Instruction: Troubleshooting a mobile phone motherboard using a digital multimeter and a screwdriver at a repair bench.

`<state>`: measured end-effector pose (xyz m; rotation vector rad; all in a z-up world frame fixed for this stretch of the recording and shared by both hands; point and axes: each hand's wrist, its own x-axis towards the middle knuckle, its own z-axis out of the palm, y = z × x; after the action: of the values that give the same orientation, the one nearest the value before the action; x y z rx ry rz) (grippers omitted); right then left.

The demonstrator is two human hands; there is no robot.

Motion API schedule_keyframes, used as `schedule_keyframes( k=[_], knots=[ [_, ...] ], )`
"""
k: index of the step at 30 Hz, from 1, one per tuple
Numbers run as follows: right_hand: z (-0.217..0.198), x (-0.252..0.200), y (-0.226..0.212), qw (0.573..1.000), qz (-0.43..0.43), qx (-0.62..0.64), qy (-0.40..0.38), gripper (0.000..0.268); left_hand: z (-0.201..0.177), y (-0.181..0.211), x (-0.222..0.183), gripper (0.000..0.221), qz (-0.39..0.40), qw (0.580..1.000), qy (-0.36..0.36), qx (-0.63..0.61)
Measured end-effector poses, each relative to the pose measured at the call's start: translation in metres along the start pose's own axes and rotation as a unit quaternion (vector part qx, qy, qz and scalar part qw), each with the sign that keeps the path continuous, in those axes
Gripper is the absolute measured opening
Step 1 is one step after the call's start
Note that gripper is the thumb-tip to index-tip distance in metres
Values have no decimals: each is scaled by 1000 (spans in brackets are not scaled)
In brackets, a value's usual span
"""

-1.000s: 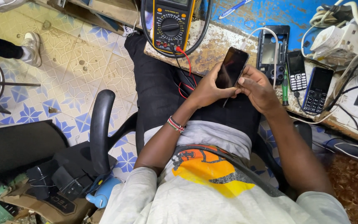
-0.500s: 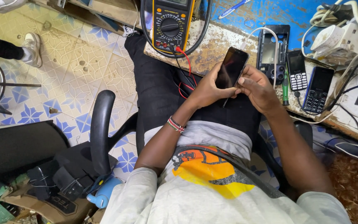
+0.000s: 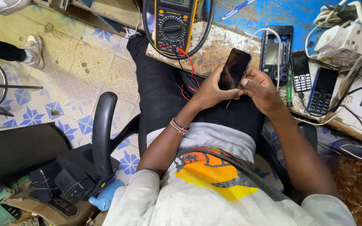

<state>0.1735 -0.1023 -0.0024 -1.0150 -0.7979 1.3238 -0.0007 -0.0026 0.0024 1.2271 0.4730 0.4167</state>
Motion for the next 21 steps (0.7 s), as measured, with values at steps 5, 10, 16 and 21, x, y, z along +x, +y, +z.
schedule_keyframes(
  k=[5,10,16,21],
  knots=[
    [-1,1,1,1000,-1,1,-5,13,-1,-2,1,88,1,1000,-2,-3],
    [-5,1,5,1000,0,-2,-3,13,-1,-1,1,86,5,1000,-9,-6],
    [-6,1,5,1000,1,-7,-3,13,-3,-4,1,84,5,1000,-6,-8],
    [-1,1,1,1000,3,-8,-1,13,-2,-7,1,84,3,1000,-9,3]
  ],
)
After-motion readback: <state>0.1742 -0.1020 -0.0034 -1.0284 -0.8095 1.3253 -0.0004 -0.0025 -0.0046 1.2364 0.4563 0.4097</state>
